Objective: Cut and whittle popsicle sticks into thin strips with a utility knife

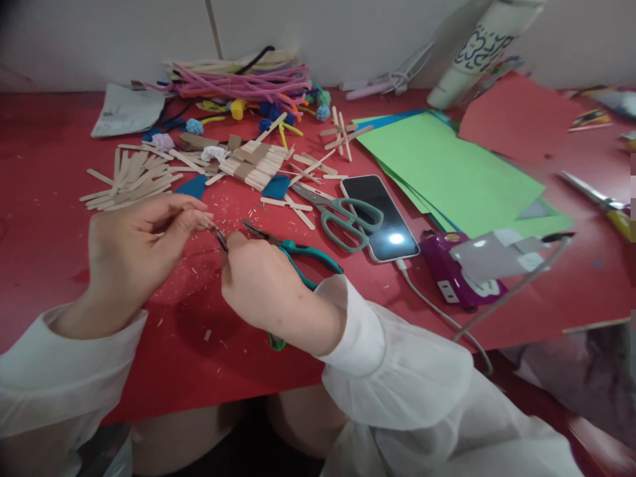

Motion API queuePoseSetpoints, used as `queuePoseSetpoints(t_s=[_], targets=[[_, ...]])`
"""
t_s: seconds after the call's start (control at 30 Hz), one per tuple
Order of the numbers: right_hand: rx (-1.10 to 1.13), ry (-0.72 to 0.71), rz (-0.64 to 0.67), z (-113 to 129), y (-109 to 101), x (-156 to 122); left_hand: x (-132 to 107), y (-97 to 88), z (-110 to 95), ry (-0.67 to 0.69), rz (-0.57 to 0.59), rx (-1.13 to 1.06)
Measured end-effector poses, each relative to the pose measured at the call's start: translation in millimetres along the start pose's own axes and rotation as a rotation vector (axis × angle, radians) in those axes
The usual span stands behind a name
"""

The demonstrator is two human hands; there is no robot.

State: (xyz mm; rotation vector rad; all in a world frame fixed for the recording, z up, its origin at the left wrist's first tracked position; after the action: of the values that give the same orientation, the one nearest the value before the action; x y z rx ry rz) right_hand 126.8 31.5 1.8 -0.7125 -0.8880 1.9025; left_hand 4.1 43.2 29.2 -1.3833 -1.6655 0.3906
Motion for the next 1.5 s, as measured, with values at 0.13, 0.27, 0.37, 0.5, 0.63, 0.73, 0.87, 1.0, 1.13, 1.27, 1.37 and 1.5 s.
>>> queuePoseSetpoints(t_s=[0.13, 0.27, 0.37, 0.5, 0.63, 0.73, 0.87, 1.0, 1.13, 1.27, 1.37, 1.5], targets=[[-0.185, -0.038, -0.055, 4, -1, -1, -2, -5.4, -2, 0.015, -0.082, -0.073], [-0.284, -0.052, -0.087, 7, -1, -1, -3, -9.4, -7, 0.027, -0.106, -0.096], [-0.335, -0.054, -0.126, 7, -3, -1, -3, -10.0, -9, 0.005, -0.073, -0.061], [-0.349, -0.070, -0.156, 8, -5, -4, -3, -14.1, -10, 0.012, -0.100, 0.017], [-0.359, -0.084, -0.195, 8, -5, -5, -4, -16.9, -16, 0.108, -0.137, 0.047], [-0.378, -0.066, -0.220, 6, -4, -4, -4, -17.4, -20, 0.165, -0.147, 0.056], [-0.347, -0.058, -0.171, 6, -3, -2, -4, -15.8, -19, 0.153, -0.125, 0.073], [-0.263, -0.050, -0.120, 7, -4, -1, -4, -15.3, -16, 0.114, -0.115, 0.090], [-0.243, -0.037, -0.145, 7, -5, -2, -6, -15.9, -15, 0.103, -0.130, 0.077], [-0.293, -0.117, -0.261, 13, -5, -9, -4, -13.7, -8, 0.043, -0.153, 0.012], [-0.297, -0.224, -0.296, 21, -4, -14, 1, -9.2, 4, -0.049, -0.143, -0.120], [-0.356, -0.140, -0.280, 13, -9, -10, 4, -5.8, 14, -0.148, -0.121, -0.237]])
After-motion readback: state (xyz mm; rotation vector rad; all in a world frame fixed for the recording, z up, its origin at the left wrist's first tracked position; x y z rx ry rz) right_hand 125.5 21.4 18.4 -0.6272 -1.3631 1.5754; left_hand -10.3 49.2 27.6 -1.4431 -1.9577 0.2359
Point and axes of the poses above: each hand's wrist, its own x-axis towards the middle knuckle, its own y-axis out of the palm, z = x × y, the point moved 7 cm from there along x, towards the middle knuckle, and after that the axes turned 3 degrees about x, right-handed, at the moved point
